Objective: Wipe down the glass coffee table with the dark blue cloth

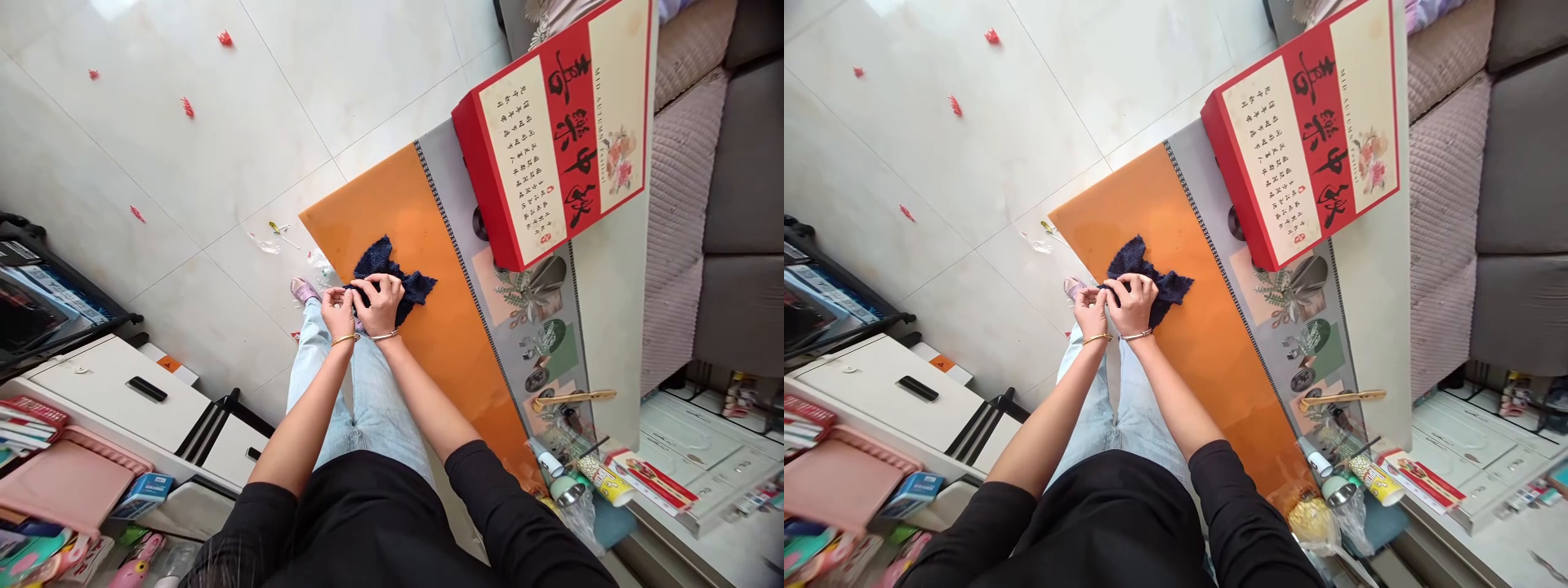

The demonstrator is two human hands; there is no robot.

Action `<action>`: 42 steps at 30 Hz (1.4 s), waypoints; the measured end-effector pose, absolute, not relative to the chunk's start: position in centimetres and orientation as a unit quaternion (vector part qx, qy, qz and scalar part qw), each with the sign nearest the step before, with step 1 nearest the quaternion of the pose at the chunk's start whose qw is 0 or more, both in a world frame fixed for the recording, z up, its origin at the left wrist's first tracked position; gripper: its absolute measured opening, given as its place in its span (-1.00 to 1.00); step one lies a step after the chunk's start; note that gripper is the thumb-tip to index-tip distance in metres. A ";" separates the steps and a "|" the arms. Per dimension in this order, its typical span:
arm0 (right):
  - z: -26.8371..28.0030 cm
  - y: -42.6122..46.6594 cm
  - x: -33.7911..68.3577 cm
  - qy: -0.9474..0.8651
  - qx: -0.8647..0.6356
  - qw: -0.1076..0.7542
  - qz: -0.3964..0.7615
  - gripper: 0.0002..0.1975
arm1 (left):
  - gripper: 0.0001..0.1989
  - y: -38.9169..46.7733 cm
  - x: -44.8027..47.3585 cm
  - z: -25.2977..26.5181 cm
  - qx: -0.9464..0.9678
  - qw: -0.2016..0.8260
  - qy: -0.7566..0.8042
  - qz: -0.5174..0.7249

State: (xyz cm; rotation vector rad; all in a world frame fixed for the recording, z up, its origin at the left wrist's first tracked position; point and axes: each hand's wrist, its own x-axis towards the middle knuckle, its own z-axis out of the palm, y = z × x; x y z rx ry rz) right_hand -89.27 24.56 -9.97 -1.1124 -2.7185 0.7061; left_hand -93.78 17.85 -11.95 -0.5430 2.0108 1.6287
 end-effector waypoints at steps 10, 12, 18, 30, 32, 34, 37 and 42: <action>-10.8 24.6 -89.9 -0.866 -0.424 0.053 0.259 -0.82 | -0.83 18.8 -93.5 -12.6 -0.250 0.212 0.744 0.582; -10.7 24.7 -90.5 -0.855 -0.447 0.055 0.258 -0.81 | -0.81 19.2 -93.8 -12.8 -0.264 0.203 0.739 0.585; -10.4 24.8 -91.8 -0.839 -0.479 0.045 0.252 -0.80 | -0.78 20.5 -94.4 -12.2 -0.304 0.193 0.718 0.595; -10.8 26.1 -95.2 -0.829 -0.505 0.037 0.239 -0.73 | -0.82 22.3 -97.8 -13.0 -0.299 0.176 0.716 0.606; -11.1 26.3 -95.3 -0.835 -0.493 0.044 0.240 -0.70 | -0.82 22.5 -98.1 -13.1 -0.292 0.174 0.713 0.613; -11.3 26.3 -95.0 -0.843 -0.476 0.051 0.244 -0.69 | -0.81 22.4 -98.0 -13.0 -0.283 0.173 0.717 0.613; -11.5 26.1 -93.9 -0.857 -0.448 0.057 0.247 -0.68 | -0.79 21.9 -97.2 -12.7 -0.275 0.172 0.732 0.600; -11.6 25.0 -90.8 -0.868 -0.428 0.046 0.246 -0.70 | -0.79 20.7 -94.6 -12.2 -0.284 0.192 0.733 0.588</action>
